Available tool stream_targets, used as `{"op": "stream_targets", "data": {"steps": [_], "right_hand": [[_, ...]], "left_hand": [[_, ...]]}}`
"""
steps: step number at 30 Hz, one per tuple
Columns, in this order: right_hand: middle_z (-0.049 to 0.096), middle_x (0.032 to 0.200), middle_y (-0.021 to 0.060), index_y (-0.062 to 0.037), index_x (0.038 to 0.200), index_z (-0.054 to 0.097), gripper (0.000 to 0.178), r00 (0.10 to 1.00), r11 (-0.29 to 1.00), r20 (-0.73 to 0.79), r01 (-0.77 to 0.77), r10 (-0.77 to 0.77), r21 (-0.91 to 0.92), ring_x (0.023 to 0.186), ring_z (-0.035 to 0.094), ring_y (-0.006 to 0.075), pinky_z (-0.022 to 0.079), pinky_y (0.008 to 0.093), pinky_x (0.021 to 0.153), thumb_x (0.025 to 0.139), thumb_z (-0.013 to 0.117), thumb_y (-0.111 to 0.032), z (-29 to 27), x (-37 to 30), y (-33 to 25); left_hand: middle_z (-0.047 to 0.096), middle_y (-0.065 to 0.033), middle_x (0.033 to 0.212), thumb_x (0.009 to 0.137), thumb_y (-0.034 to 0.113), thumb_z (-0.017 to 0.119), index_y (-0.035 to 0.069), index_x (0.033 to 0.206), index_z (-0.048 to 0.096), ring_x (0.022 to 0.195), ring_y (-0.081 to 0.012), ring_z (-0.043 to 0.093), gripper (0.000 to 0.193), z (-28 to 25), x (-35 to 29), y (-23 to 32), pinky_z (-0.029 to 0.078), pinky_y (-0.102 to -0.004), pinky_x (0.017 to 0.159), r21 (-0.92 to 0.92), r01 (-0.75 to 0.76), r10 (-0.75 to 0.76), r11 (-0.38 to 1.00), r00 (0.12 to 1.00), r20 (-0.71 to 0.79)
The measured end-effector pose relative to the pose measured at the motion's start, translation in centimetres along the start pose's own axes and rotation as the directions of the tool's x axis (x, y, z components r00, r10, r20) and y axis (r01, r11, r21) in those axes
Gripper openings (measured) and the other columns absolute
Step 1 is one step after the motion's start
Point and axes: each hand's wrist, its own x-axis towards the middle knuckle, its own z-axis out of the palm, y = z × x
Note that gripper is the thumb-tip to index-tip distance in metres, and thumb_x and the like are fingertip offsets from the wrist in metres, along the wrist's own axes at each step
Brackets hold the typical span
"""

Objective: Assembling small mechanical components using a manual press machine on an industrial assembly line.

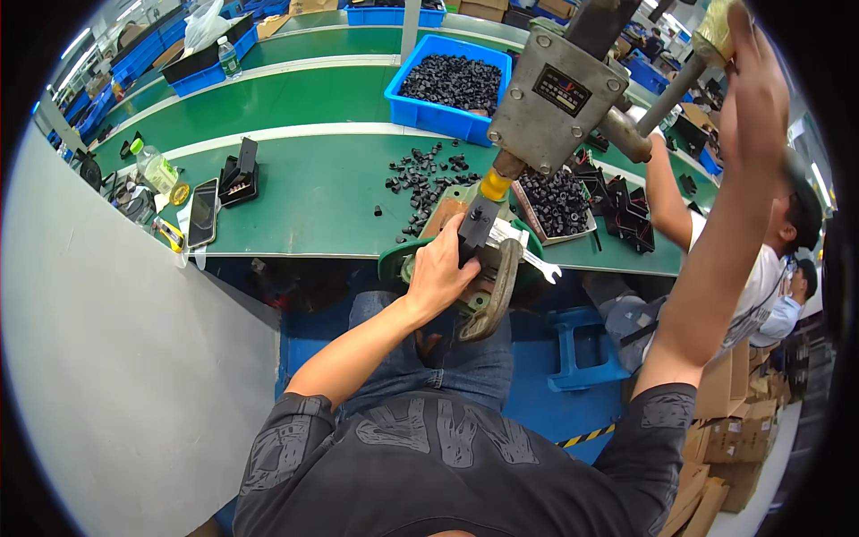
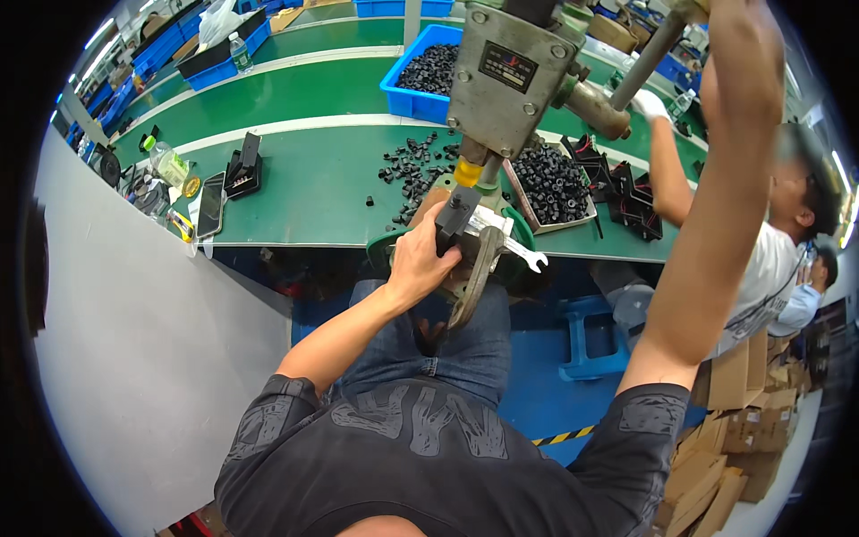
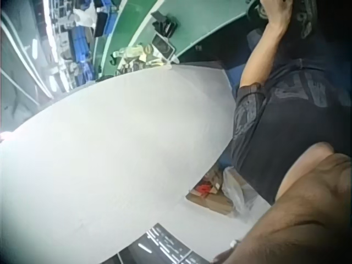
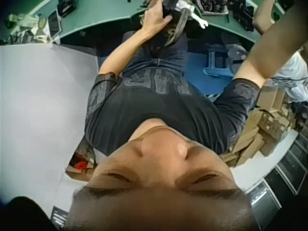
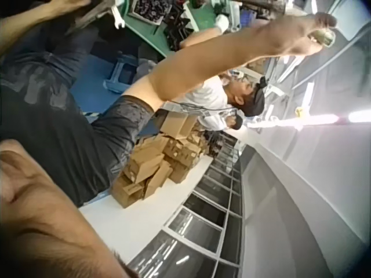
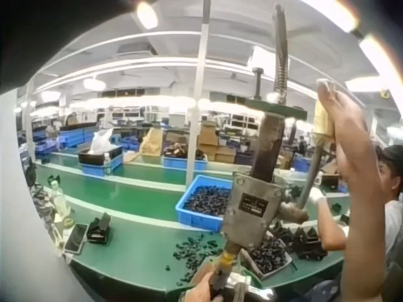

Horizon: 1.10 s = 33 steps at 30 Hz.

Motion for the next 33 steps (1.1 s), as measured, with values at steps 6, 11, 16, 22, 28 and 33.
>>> {"op": "stream_targets", "data": {"steps": [6, 11, 16, 22, 28, 33], "right_hand": [[0.052, 0.135, 0.0221, 0.0105, 0.129, 0.053, 0.049, 0.983, 0.969, 0.079, -0.177, 0.165, 0.175, 0.095, 0.063, 0.0279, 0.054, 0.0315, 0.079, 0.089, 0.063, -0.017, -1.5, 6.3, 0.2], [0.064, 0.110, 0.0159, 0.0043, 0.114, 0.069, 0.030, 0.991, 0.984, 0.075, 0.094, -0.106, 0.153, 0.100, 0.064, 0.0241, 0.052, 0.0397, 0.090, 0.089, 0.074, -0.012, 0.6, -5.8, -7.7], [0.049, 0.100, 0.0048, -0.0173, 0.097, 0.058, 0.029, 0.845, 0.833, 0.315, 0.509, -0.433, -0.218, 0.095, 0.053, 0.0233, 0.046, 0.0419, 0.089, 0.076, 0.077, -0.012, 3.3, -23.9, -7.8], [0.040, 0.103, -0.0018, -0.0260, 0.093, 0.052, 0.036, 0.784, 0.744, 0.326, 0.612, -0.528, -0.268, 0.100, 0.046, 0.0184, 0.041, 0.0370, 0.092, 0.073, 0.078, -0.012, 3.2, -28.1, -3.8], [0.044, 0.096, 0.0009, -0.0218, 0.098, 0.055, 0.034, 0.838, 0.828, 0.156, 0.542, -0.522, -0.140, 0.095, 0.048, 0.0190, 0.041, 0.0388, 0.089, 0.077, 0.080, -0.020, 4.0, -22.8, -6.2], [0.045, 0.097, 0.0019, -0.0216, 0.100, 0.055, 0.034, 0.817, 0.801, 0.123, 0.577, -0.564, -0.162, 0.095, 0.049, 0.0190, 0.040, 0.0409, 0.091, 0.076, 0.080, -0.019, 4.4, -23.8, -5.3]], "left_hand": [[0.062, -0.0303, 0.119, 0.075, 0.011, 0.074, -0.009, 0.137, 0.040, 0.104, -0.0454, 0.063, 0.073, 0.3, -0.1, -0.4, 0.053, -0.0487, 0.086, 0.049, -0.050, 0.052, 0.998, 0.998, -0.024], [0.067, -0.0262, 0.101, 0.074, 0.014, 0.074, -0.006, 0.138, 0.042, 0.093, -0.0451, 0.065, 0.074, 0.7, -0.2, -1.8, 0.052, -0.0500, 0.080, 0.071, -0.170, 0.180, 0.983, 0.971, -0.161], [0.062, -0.0290, 0.117, 0.074, 0.010, 0.073, -0.011, 0.135, 0.042, 0.101, -0.0442, 0.064, 0.072, 0.9, -0.6, -1.8, 0.053, -0.0491, 0.085, 0.049, -0.107, 0.112, 0.993, 0.988, -0.105], [0.061, -0.0288, 0.120, 0.072, 0.007, 0.072, -0.011, 0.136, 0.042, 0.104, -0.0443, 0.064, 0.072, 1.1, -0.5, -1.0, 0.054, -0.0472, 0.088, 0.017, -0.156, 0.157, 0.988, 0.978, -0.135], [0.061, -0.0283, 0.120, 0.072, 0.009, 0.073, -0.011, 0.135, 0.043, 0.104, -0.0431, 0.065, 0.073, 0.6, -0.3, -1.5, 0.054, -0.0462, 0.088, 0.054, -0.153, 0.158, 0.987, 0.980, -0.121], [0.062, -0.0277, 0.119, 0.073, 0.010, 0.074, -0.011, 0.135, 0.043, 0.103, -0.0431, 0.065, 0.072, 0.9, 0.0, -1.6, 0.055, -0.0460, 0.087, 0.064, -0.157, 0.164, 0.986, 0.979, -0.120]]}}
